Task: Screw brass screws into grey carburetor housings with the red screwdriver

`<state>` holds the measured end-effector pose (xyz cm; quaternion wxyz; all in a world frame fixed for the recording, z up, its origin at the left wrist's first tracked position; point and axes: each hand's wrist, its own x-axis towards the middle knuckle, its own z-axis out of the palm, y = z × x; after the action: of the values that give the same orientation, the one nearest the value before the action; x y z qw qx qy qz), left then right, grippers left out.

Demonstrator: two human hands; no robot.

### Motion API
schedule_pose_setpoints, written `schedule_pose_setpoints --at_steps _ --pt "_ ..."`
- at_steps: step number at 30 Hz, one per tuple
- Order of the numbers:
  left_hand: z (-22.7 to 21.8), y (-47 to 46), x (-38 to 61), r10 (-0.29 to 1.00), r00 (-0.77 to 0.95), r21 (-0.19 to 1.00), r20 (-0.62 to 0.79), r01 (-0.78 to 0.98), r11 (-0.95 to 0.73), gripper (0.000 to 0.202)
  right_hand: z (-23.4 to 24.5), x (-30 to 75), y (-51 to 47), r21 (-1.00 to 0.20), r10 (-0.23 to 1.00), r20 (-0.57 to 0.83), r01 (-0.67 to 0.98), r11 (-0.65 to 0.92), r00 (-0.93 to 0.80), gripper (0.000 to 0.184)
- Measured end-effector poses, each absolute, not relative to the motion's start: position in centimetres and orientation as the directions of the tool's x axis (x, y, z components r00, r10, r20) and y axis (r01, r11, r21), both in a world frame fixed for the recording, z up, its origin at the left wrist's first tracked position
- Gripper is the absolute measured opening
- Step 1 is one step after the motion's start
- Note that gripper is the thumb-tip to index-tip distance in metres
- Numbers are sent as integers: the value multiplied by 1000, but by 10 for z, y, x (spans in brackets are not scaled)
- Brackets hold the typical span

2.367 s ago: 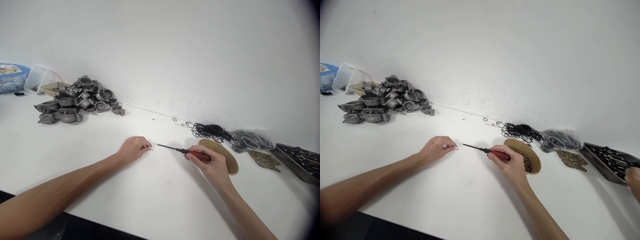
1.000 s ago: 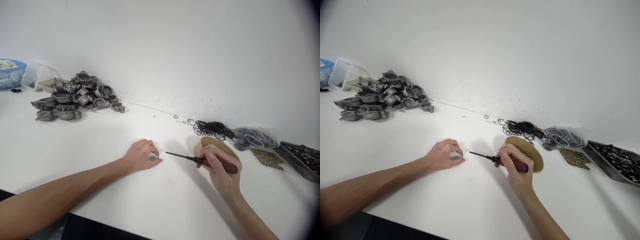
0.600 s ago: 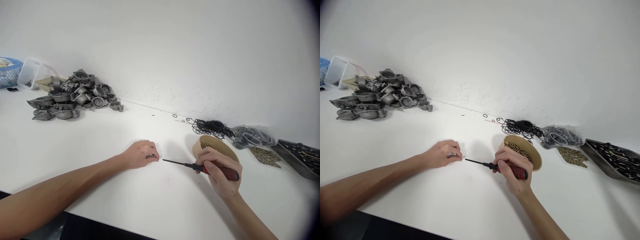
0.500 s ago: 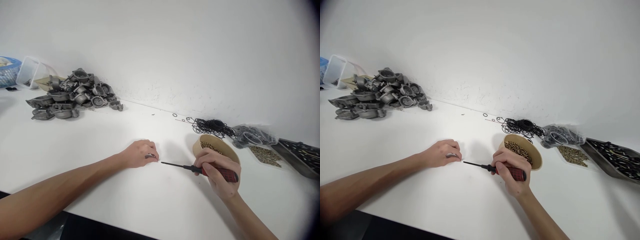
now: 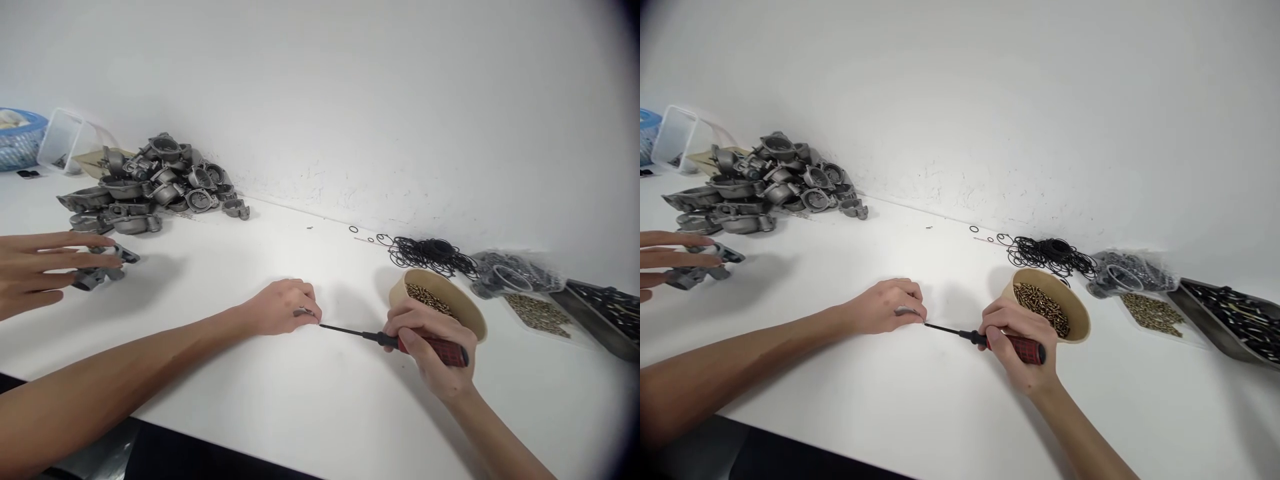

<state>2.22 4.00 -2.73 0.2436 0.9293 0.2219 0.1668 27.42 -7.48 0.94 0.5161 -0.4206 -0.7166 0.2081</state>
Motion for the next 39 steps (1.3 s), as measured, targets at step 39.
schedule_pose_setpoints --at_steps 39 --pt "-28 60 16 703 646 509 299 515 -690 31 3 272 -57 -428 688 726 794 431 19 3"
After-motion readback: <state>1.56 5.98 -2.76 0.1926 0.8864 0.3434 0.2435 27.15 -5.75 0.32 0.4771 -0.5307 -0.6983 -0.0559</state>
